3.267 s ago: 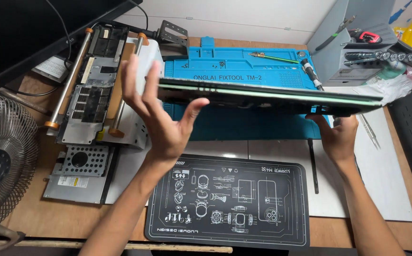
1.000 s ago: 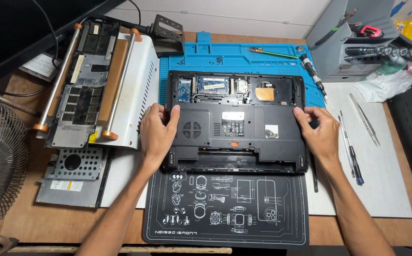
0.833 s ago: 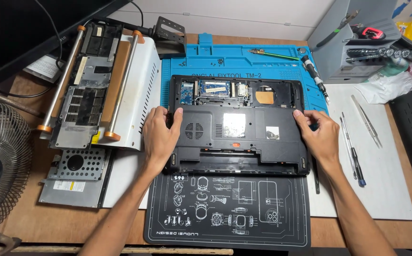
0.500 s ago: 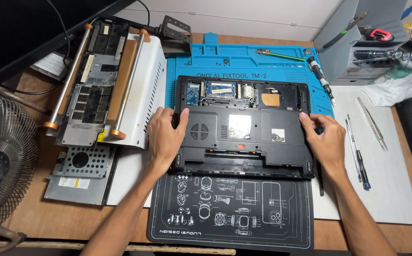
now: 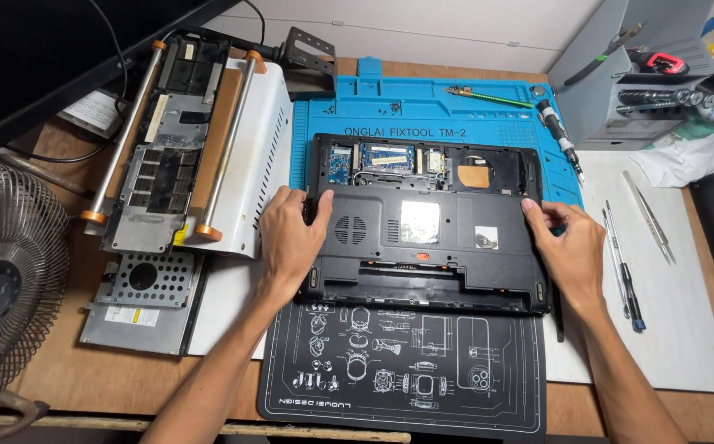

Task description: Disassembling a laptop by removing the keyboard, flipping the device, and unscrewing the bottom casing to access internal components.

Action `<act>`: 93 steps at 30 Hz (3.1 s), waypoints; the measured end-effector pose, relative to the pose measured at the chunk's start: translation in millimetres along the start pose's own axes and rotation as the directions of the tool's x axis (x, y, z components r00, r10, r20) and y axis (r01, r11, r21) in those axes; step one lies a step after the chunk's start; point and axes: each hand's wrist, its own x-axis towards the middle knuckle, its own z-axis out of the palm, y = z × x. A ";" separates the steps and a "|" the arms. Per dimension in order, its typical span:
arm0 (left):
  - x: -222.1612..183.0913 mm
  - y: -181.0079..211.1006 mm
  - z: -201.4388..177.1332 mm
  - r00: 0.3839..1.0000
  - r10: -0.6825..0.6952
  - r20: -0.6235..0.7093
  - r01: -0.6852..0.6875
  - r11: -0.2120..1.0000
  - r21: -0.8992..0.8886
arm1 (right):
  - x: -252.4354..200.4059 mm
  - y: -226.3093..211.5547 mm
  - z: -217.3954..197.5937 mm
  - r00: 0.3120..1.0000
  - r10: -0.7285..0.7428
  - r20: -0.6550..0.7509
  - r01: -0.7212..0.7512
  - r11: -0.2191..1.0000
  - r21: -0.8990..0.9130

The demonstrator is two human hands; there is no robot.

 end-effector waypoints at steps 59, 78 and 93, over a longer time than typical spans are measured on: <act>0.8 -9.6 10.5 0.999 0.025 -0.032 -0.024 0.999 0.035 | 19.8 47.5 -90.2 0.963 0.172 0.207 -0.251 0.854 0.455; -81.7 130.0 9.4 0.840 0.386 0.382 -0.140 0.834 -0.533 | -15.1 -12.7 13.2 0.920 0.025 0.392 -0.385 0.262 0.885; -76.6 116.3 15.9 0.809 0.437 0.393 -0.273 0.872 -0.407 | -28.9 -34.1 0.7 0.925 -0.089 0.369 -0.330 0.291 0.898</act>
